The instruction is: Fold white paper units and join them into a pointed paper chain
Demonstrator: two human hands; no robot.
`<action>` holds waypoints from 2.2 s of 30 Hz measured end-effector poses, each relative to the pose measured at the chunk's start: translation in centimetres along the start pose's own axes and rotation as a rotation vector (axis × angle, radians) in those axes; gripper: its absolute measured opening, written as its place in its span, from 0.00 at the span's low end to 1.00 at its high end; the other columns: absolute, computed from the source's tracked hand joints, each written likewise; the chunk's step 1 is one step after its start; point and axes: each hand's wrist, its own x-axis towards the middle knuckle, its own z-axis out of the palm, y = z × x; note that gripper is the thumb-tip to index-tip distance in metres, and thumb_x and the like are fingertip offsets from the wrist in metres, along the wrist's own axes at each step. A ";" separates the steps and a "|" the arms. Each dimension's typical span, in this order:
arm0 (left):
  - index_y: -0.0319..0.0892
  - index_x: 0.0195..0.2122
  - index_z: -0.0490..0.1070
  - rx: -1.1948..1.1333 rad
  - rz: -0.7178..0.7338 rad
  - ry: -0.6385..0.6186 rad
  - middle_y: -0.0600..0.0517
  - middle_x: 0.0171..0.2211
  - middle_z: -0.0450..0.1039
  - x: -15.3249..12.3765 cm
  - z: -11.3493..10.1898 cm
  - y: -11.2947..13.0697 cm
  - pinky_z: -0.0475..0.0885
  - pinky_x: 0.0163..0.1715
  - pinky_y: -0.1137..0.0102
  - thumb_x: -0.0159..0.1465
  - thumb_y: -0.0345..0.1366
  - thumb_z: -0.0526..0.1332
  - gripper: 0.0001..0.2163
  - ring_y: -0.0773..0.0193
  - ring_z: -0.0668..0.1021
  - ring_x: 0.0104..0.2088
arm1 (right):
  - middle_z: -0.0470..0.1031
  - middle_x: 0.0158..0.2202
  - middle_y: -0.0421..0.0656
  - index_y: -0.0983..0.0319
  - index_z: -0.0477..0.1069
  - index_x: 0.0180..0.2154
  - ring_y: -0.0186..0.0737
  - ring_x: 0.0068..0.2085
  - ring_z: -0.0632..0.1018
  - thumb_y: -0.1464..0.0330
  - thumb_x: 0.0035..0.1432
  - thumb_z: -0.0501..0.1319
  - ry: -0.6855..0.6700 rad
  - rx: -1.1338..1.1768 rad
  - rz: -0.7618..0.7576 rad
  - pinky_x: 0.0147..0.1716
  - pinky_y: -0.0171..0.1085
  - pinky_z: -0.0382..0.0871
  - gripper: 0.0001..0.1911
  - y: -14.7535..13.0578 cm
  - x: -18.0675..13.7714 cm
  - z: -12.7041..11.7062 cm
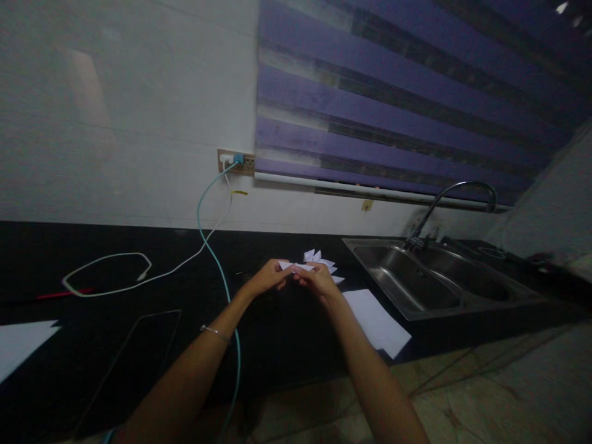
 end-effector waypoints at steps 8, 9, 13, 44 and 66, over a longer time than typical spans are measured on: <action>0.36 0.24 0.67 -0.008 0.011 -0.058 0.57 0.13 0.60 -0.1 0.0 -0.2 0.56 0.16 0.77 0.63 0.53 0.51 0.23 0.73 0.63 0.14 | 0.77 0.25 0.45 0.68 0.76 0.29 0.29 0.22 0.73 0.62 0.40 0.72 -0.047 0.054 0.026 0.23 0.29 0.67 0.17 -0.4 -0.2 0.1; 0.36 0.23 0.66 -0.015 0.017 -0.055 0.57 0.13 0.58 -0.1 0.0 -0.3 0.57 0.16 0.77 0.64 0.53 0.50 0.24 0.73 0.63 0.14 | 0.77 0.26 0.45 0.68 0.76 0.30 0.30 0.23 0.74 0.61 0.41 0.71 -0.058 0.067 0.028 0.25 0.29 0.69 0.17 -0.5 -0.3 0.1; 0.37 0.24 0.65 -0.073 0.025 -0.038 0.58 0.14 0.56 -0.1 -0.1 -0.4 0.56 0.16 0.77 0.64 0.52 0.50 0.23 0.74 0.61 0.14 | 0.77 0.26 0.46 0.68 0.76 0.30 0.31 0.23 0.75 0.59 0.43 0.70 -0.053 0.028 -0.007 0.26 0.31 0.71 0.18 -0.7 -0.4 0.1; 0.39 0.17 0.59 0.012 -0.041 0.135 0.57 0.11 0.57 0.1 -0.6 -0.1 0.56 0.15 0.75 0.64 0.56 0.43 0.27 0.73 0.61 0.12 | 0.77 0.25 0.48 0.67 0.75 0.32 0.38 0.24 0.78 0.54 0.50 0.64 -0.096 -0.122 -0.139 0.28 0.38 0.74 0.21 -0.1 0.1 -1.0; 0.39 0.40 0.64 -0.280 -0.064 0.116 0.50 0.36 0.71 1.1 -0.9 -1.8 0.63 0.16 0.79 0.54 0.36 0.63 0.14 0.69 0.75 0.25 | 0.73 0.32 0.41 0.62 0.72 0.33 0.37 0.33 0.73 0.67 0.52 0.59 -0.052 -0.580 -0.374 0.34 0.35 0.66 0.06 -0.2 -0.1 -1.0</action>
